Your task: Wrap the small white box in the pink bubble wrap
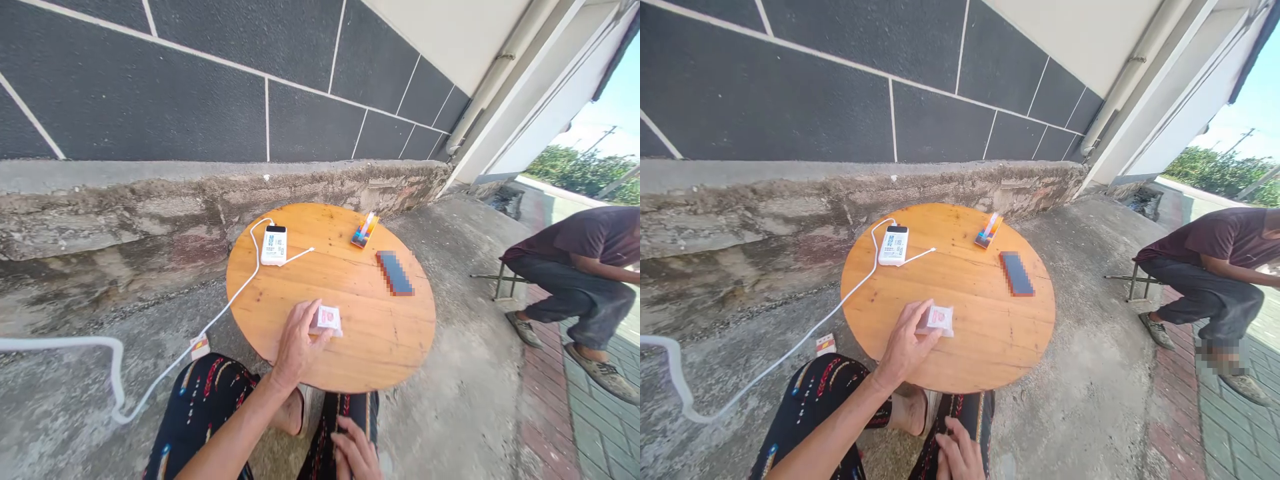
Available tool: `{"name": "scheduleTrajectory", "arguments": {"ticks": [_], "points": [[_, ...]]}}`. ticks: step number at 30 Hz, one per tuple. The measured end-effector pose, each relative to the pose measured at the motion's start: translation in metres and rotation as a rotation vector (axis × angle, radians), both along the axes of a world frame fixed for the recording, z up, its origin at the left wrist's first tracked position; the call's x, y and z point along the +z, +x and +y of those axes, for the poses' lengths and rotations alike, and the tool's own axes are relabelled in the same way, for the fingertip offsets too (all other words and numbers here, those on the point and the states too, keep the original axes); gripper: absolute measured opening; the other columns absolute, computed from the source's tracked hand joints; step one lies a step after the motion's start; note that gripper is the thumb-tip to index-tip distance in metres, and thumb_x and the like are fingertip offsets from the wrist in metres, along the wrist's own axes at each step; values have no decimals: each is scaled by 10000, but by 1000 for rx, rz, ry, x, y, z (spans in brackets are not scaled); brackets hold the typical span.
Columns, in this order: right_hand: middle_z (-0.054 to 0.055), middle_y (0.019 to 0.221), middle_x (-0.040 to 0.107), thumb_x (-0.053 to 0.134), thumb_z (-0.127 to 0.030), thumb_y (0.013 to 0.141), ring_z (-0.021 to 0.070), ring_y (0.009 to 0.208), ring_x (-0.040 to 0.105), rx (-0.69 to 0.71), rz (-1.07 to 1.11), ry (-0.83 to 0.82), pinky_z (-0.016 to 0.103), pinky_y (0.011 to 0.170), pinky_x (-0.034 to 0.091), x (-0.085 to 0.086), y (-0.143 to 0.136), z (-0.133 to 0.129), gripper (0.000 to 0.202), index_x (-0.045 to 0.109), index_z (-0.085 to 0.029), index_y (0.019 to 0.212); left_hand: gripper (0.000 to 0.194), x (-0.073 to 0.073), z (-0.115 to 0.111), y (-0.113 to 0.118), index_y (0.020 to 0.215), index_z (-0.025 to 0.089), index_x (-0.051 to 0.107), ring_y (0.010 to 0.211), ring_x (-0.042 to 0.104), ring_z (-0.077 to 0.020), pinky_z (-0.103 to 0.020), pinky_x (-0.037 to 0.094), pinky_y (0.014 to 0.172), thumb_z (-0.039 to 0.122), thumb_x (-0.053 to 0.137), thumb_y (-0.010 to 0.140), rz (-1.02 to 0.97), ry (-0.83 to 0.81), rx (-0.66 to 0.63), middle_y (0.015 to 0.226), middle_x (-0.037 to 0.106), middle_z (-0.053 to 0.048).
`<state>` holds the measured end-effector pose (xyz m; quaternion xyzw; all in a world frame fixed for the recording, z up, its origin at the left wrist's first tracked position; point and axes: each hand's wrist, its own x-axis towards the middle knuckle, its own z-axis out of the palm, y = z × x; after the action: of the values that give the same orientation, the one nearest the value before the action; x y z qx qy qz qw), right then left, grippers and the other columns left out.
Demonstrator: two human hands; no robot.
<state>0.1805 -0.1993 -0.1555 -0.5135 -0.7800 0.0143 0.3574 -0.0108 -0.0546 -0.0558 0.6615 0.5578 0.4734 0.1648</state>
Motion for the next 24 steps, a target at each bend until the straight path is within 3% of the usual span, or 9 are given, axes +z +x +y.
{"name": "scheduleTrajectory", "arguments": {"ticks": [3, 7, 11, 16, 21, 24], "points": [[72, 1072, 698, 487, -141, 873, 210, 872, 700, -15, 41, -85, 291, 711, 561, -23, -10, -10, 231, 659, -263, 967, 646, 6, 4, -3, 1328, 204, 458, 1186, 463, -277, -437, 401, 1026, 260, 675, 722, 140, -9, -7, 1271, 472, -113], [64, 1065, 701, 444, -151, 884, 197, 874, 703, 69, 59, -138, 275, 721, 557, -21, -6, 0, 265, 657, -259, 999, 753, 15, 15, -10, 1384, 183, 389, 1243, 405, -300, -453, 355, 1055, 249, 672, 689, 302, -57, -176, 1352, 447, -121], [58, 1058, 701, 427, -106, 868, 172, 875, 699, 189, 43, -157, 240, 719, 540, -23, 1, 11, 299, 637, -243, 1029, 700, 22, 26, -16, 1352, 193, 420, 1172, 448, -278, -422, 390, 1001, 204, 642, 688, 397, -119, -298, 1268, 529, -93], [50, 1041, 703, 403, -82, 838, 170, 831, 687, 190, 57, -115, 263, 705, 503, -38, -5, 10, 319, 617, -239, 1014, 568, 27, 42, -20, 1229, 221, 532, 1101, 478, -267, -409, 408, 956, 235, 673, 679, 433, -123, -326, 1152, 572, -68], [50, 1012, 711, 367, -70, 866, 154, 815, 685, 182, 65, -34, 245, 694, 480, -51, -3, 11, 320, 608, -232, 1001, 662, 33, 65, -22, 1287, 214, 501, 1233, 418, -308, -474, 351, 1041, 270, 707, 661, 442, -124, -330, 1309, 504, -98], [44, 989, 720, 385, -63, 850, 138, 767, 689, 221, 25, 50, 224, 657, 473, -51, 0, 16, 310, 602, -223, 1005, 794, 46, 45, -20, 1388, 220, 399, 1335, 330, -334, -514, 288, 1101, 283, 716, 663, 351, -107, -269, 1436, 403, -114]]}}
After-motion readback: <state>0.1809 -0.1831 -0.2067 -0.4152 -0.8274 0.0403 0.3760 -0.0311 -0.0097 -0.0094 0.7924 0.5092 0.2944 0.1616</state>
